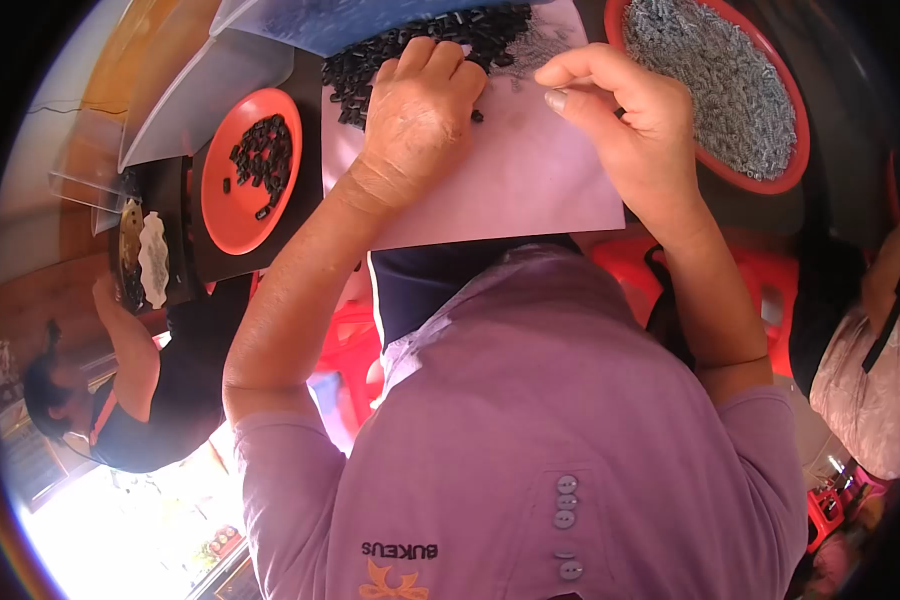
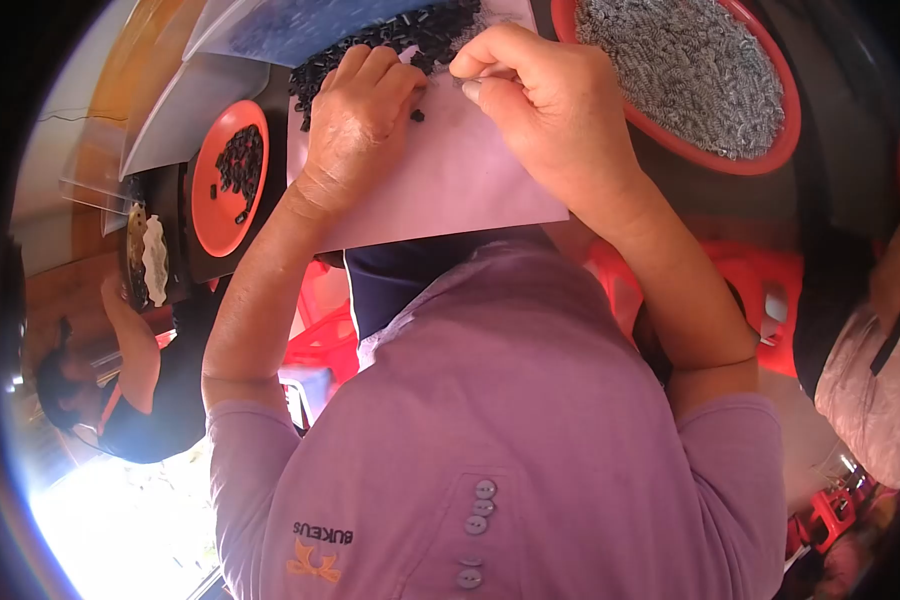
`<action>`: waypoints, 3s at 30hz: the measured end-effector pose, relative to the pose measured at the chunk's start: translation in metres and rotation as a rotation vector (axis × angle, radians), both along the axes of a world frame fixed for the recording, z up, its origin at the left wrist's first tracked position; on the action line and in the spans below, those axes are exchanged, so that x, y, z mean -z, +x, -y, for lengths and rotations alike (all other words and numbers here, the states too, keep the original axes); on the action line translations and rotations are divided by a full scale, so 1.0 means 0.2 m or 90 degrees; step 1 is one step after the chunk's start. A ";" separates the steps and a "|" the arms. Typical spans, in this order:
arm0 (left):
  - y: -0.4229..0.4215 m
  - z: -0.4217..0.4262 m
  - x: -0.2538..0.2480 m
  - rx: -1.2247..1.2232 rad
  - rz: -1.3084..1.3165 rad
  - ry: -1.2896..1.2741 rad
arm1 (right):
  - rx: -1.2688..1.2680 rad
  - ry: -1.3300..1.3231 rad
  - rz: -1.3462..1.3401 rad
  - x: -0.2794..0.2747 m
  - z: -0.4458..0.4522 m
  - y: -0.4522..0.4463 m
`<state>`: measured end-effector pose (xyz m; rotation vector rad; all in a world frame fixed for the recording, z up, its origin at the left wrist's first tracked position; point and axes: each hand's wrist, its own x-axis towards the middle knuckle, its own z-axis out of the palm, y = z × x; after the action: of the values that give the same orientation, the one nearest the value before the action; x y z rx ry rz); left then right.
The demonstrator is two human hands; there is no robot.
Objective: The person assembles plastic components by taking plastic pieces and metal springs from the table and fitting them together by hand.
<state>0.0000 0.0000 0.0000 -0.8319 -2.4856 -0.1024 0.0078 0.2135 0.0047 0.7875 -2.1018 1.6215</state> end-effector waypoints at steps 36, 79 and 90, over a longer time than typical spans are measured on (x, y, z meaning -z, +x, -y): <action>0.22 0.13 0.02 -0.105 0.037 0.153 | -0.118 0.021 0.091 -0.06 0.16 0.00; 0.53 -0.03 -0.10 -0.168 0.573 1.085 | -0.047 0.121 -0.027 -0.08 0.18 0.06; 0.54 0.05 -0.08 -0.080 0.619 1.202 | 0.032 0.533 -0.310 0.01 0.24 -0.04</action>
<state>0.1085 -0.0093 0.0167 0.3528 -1.6795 -2.6360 -0.0003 0.1647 0.0033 1.1998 -2.3390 0.3810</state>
